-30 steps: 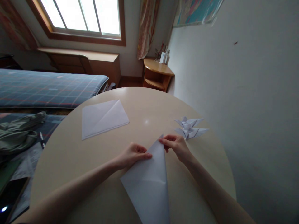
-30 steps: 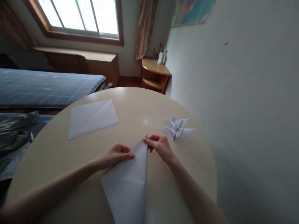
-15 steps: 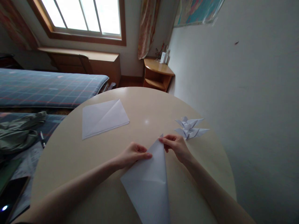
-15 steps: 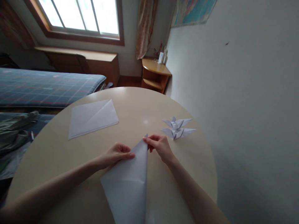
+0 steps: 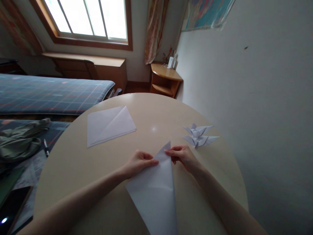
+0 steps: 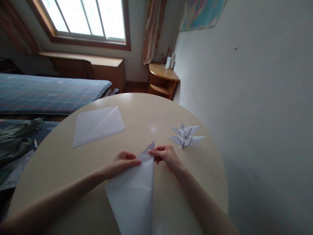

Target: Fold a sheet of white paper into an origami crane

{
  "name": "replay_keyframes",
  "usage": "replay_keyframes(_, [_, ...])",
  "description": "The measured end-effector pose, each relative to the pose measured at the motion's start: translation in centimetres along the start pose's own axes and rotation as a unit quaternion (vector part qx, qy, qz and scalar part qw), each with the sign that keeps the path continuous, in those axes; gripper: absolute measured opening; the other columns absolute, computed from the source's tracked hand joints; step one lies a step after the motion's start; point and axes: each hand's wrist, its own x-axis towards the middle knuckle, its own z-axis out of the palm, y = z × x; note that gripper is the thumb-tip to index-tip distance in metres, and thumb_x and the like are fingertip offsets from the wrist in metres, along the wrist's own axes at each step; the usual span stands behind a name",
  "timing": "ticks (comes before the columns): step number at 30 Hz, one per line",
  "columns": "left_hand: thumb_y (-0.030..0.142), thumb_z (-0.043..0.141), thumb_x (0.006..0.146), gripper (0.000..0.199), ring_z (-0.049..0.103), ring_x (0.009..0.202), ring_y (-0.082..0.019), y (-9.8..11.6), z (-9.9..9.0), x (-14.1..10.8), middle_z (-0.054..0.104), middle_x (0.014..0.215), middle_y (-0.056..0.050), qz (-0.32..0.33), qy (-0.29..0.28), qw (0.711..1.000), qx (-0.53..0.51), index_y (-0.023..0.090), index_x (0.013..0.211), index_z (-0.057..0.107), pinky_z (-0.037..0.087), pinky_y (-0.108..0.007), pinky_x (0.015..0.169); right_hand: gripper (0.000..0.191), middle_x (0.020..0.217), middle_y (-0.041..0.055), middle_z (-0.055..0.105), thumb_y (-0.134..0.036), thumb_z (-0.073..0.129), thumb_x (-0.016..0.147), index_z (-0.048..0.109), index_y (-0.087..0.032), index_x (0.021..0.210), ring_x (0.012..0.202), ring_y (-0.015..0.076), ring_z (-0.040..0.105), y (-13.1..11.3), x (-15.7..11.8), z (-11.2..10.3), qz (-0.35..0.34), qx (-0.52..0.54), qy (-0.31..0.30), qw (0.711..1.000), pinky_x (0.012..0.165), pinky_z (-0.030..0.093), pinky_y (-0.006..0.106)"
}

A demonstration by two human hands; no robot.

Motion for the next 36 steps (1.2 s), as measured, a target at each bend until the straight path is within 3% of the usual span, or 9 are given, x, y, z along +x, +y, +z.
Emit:
replay_keyframes(8, [0.055, 0.071, 0.055, 0.048, 0.045, 0.043, -0.008, 0.1, 0.0, 0.0, 0.057, 0.053, 0.000, 0.000, 0.047, 0.999, 0.027, 0.009, 0.068, 0.066, 0.029, -0.019, 0.042, 0.035, 0.048, 0.0001, 0.059, -0.045, 0.078, 0.050, 0.065, -0.013, 0.055, 0.042, 0.0092, 0.051, 0.1, -0.3, 1.0, -0.036, 0.001, 0.032, 0.999, 0.043, 0.041, 0.022])
replay_keyframes(14, [0.054, 0.068, 0.061, 0.045, 0.045, 0.044, -0.007, -0.6, -0.1, -0.4, 0.057, 0.054, 0.000, 0.048, 0.067, 0.996, 0.026, 0.009, 0.068, 0.066, 0.028, -0.019, 0.041, 0.037, 0.045, -0.0027, 0.054, -0.043, 0.079, 0.049, 0.057, -0.014, 0.051, 0.039, 0.0073, 0.048, 0.5, -0.4, 1.7, 0.013, 0.033, -0.010, 0.999, 0.039, 0.037, 0.019])
replay_keyframes(22, [0.052, 0.071, 0.058, 0.044, 0.047, 0.043, -0.008, -0.7, -0.5, -0.1, 0.059, 0.054, 0.000, 0.033, 0.065, 0.997, -0.002, 0.010, 0.068, 0.065, 0.031, -0.018, 0.041, 0.038, 0.041, -0.0017, 0.055, -0.046, 0.078, 0.050, 0.060, -0.013, 0.050, 0.035, 0.0075, 0.047, 0.8, -0.2, 1.7, -0.046, -0.007, 0.036, 0.998, 0.037, 0.036, 0.020])
replay_keyframes(29, [0.049, 0.070, 0.062, 0.041, 0.048, 0.043, -0.007, -0.9, -1.0, -0.1, 0.060, 0.055, 0.000, 0.062, 0.070, 0.995, -0.018, 0.009, 0.068, 0.066, 0.031, -0.017, 0.040, 0.036, 0.048, -0.0017, 0.058, -0.043, 0.078, 0.052, 0.059, -0.013, 0.055, 0.041, 0.0083, 0.052, 0.7, -0.6, 1.9, 0.020, 0.025, -0.033, 0.999, 0.041, 0.040, 0.020])
replay_keyframes(36, [0.046, 0.071, 0.062, 0.036, 0.049, 0.044, -0.008, -0.6, -0.8, 0.0, 0.061, 0.056, 0.000, 0.076, 0.093, 0.993, -0.014, 0.010, 0.065, 0.066, 0.032, -0.017, 0.041, 0.037, 0.043, -0.0021, 0.055, -0.046, 0.076, 0.053, 0.059, -0.014, 0.051, 0.037, 0.0075, 0.047, 1.0, -0.4, 1.9, -0.031, -0.017, 0.005, 0.999, 0.039, 0.036, 0.020])
